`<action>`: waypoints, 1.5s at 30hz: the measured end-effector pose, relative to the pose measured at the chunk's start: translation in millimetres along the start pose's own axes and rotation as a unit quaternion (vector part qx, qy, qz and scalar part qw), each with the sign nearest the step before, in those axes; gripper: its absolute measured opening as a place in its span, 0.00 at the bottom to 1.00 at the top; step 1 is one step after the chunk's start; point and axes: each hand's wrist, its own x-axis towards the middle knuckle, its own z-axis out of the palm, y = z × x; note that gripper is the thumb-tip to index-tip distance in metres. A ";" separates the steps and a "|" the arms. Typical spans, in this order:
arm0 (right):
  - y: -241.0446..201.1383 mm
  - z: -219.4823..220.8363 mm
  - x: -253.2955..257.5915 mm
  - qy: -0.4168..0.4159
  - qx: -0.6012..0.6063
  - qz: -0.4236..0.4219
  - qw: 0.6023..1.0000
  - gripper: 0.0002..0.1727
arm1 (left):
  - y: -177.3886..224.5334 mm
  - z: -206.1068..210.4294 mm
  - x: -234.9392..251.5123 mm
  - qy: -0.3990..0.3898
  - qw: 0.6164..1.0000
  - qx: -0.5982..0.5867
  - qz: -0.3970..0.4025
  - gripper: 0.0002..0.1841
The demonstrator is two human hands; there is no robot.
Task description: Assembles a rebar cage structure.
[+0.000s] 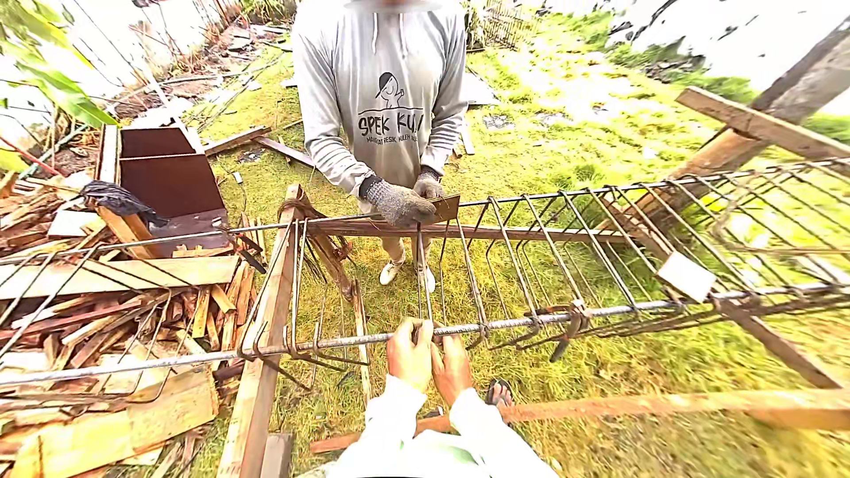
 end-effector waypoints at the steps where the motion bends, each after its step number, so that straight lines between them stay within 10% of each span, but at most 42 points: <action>1: -1.2 1.1 -1.2 0.001 -0.008 0.001 1.000 0.28 | -7.6 1.7 -6.6 0.009 0.999 -0.031 0.002 0.12; 16: -4.5 5.3 -5.6 0.051 -0.060 -0.024 0.997 0.23 | -101.8 1.3 17.7 -0.083 0.802 -0.499 -0.316 0.12; 27: -23.5 -22.3 -16.0 -0.024 0.030 0.075 0.996 0.31 | -103.7 31.9 86.0 -0.184 0.848 -0.438 -0.234 0.06; 37: -57.6 -11.8 -2.3 0.029 0.098 0.249 0.963 0.27 | -97.3 43.7 85.8 -0.152 0.875 -0.439 -0.136 0.21; 41: -52.2 -9.8 -4.0 0.012 0.084 0.237 0.968 0.28 | -104.6 14.5 36.1 -0.062 0.950 -0.194 -0.235 0.21; 45: -47.9 -8.1 -1.8 0.002 0.074 0.222 0.972 0.29 | -57.1 -44.8 -15.6 -0.115 0.987 0.048 -0.101 0.14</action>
